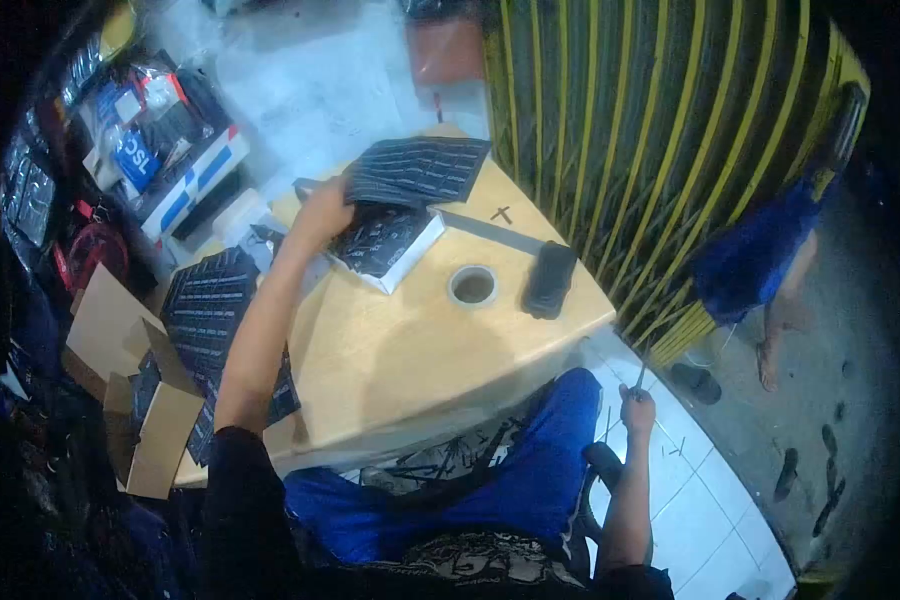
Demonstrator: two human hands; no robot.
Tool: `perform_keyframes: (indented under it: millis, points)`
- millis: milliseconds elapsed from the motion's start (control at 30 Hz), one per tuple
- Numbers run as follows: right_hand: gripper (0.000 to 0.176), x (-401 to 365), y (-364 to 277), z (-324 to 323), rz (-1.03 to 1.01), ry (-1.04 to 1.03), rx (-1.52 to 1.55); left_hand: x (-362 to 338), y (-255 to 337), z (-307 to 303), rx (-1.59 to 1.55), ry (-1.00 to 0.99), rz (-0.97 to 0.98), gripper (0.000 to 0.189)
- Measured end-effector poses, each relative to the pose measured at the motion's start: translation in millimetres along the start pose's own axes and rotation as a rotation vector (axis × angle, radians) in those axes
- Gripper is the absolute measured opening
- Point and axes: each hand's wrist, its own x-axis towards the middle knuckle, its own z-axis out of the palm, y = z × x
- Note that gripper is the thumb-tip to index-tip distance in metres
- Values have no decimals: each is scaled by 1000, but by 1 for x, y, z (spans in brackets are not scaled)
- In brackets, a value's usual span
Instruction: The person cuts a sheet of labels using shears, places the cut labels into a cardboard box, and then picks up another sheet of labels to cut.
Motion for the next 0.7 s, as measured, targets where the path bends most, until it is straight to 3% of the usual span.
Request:
perform_keyframes:
  millis: [100, 200, 233, 300, 400, 433, 500, 567, 633, 700]
  points:
    - [34, 5, 8, -2, 3, -41, 42, 7, -7, 7, 49, -135, -138, 40]
    - [32, 6, 7, -2, 71, -46, 45, 3, -11, 7, 119, -58, -24, 39]
    - [32, 13, 13, 3, -66, -19, -90, 2, -12, 6, 152, -58, 6, 40]
    - [32, -9, -14, -5, 93, -54, 53, 0, -16, 6, 172, -36, 38, 39]
    - [33, 7, 13, 1, 29, -32, 50, -1, -24, -3, 283, 56, 66, 34]
    - [34, -10, -16, -7, 113, -79, 56, -1, -28, -6, 280, 48, 67, 34]
    - [35, -8, -12, -7, 106, -92, 113, -4, -39, -12, 324, 112, 132, 34]
    - [37, -8, -12, -6, 132, -127, 136, -4, -56, -13, 288, 60, 90, 36]
    - [40, -5, -6, -5, 87, -84, 66, -2, -70, -17, 168, -38, 256, 40]
    - [41, -4, -6, -7, 108, -101, 142, 1, -62, -42, 98, -410, 27, 57]
